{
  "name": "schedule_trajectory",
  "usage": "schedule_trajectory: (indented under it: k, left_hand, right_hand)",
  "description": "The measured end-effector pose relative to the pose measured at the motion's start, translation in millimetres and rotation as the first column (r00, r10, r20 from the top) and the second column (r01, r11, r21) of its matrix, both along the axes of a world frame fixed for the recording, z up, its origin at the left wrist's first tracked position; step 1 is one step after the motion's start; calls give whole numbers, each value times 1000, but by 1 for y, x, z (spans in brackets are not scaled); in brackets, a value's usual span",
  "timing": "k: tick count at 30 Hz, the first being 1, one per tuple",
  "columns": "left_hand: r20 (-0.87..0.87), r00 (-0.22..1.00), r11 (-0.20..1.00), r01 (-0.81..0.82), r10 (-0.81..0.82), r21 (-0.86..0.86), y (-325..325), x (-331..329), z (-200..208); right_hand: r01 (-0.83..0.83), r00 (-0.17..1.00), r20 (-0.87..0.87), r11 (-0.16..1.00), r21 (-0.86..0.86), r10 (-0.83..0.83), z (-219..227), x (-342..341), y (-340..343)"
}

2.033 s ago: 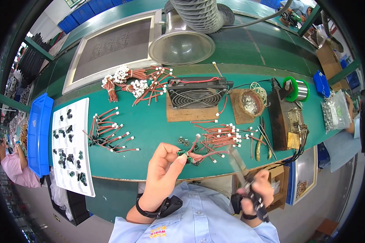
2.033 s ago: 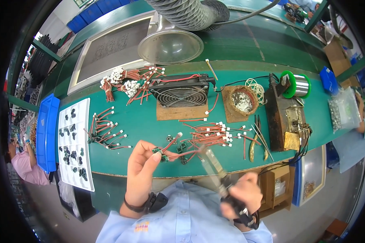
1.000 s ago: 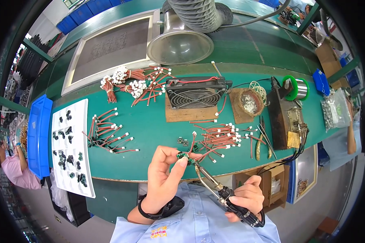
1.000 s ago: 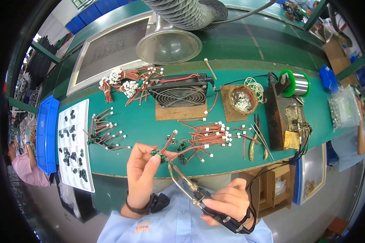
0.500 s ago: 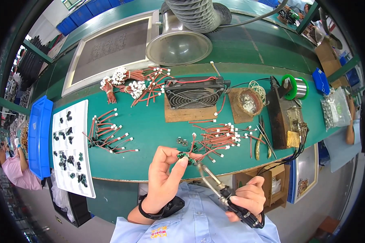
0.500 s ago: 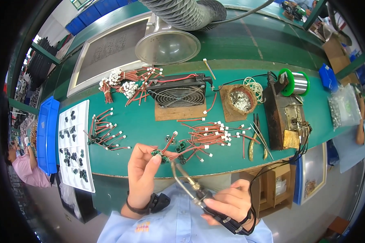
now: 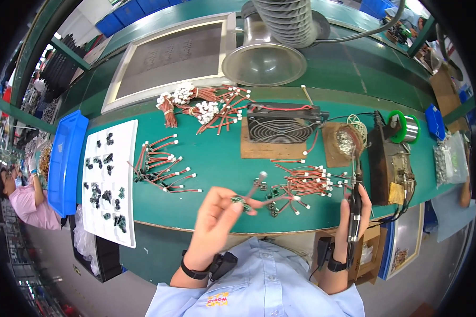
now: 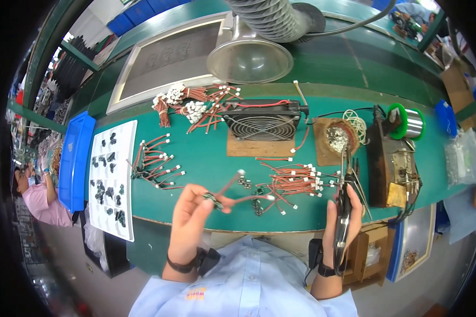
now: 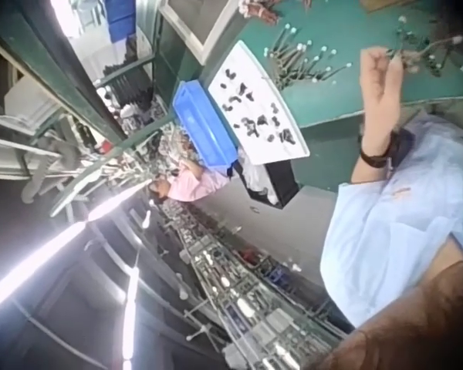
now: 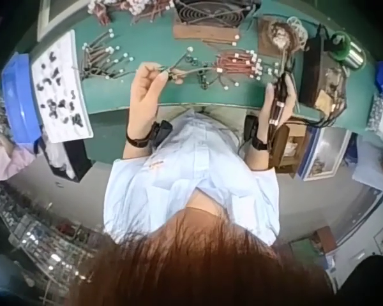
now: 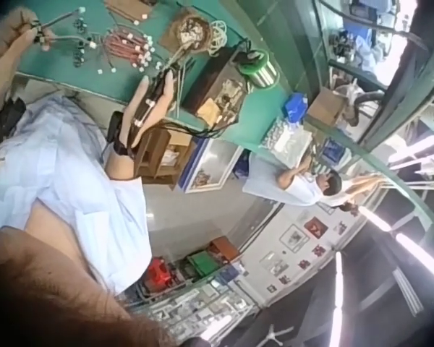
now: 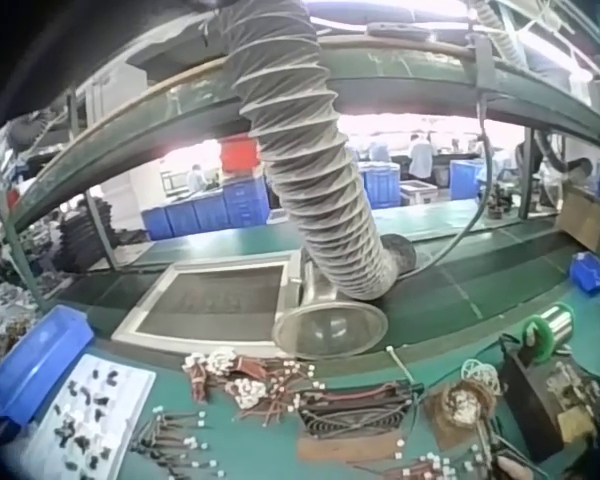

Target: The person solders wires to circuit boards using a soldering iron, moves a tray of components aside, and gathers the circuit boards into a pile. They then continue soldering wires to the circuit boards one at a time.

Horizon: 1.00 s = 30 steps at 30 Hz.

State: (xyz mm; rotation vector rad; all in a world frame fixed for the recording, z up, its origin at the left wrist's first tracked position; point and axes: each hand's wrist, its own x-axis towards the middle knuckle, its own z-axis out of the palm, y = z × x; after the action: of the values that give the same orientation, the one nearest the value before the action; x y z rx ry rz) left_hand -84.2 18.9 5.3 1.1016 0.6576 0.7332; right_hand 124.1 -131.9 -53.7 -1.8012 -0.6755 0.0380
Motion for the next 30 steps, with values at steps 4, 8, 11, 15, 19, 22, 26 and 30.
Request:
schedule_trajectory:
  k: [4,8,11,15,19,22,26,30]
  left_hand:
    - [-172,959,974,-223,226,35,36,-49,-31]
    - [-389,781,864,-372,489,339,56,-86,-52]
    - [-464,567,699,-312,681,644,57,-85,-55]
    - [-386,384,437,-52,839,898,49,-65,-34]
    - [-408,654,523,21,638,852,19,-27,-20]
    - [-477,772,608,151,420,779,0,-9,-19]
    - [-468,848,648,213,249,731,-11,10,-15]
    - [-412,894,515,273,175,812,-12,24,-9]
  right_hand:
    - [-48,999,-4,999,1,48,12,-12,-2]
    - [-175,925,-305,966,188,227,9,-29,-3]
    - [-276,945,-156,957,85,287,5,-46,11]
    - [-241,864,390,941,-237,319,1,-52,34]
    - [-109,824,505,947,-301,256,6,-59,53]
    - [-106,833,476,926,-362,281,-2,-58,58]
    - [-168,852,453,957,-236,261,1,-51,48]
    - [-371,896,-224,924,96,383,21,-58,27]
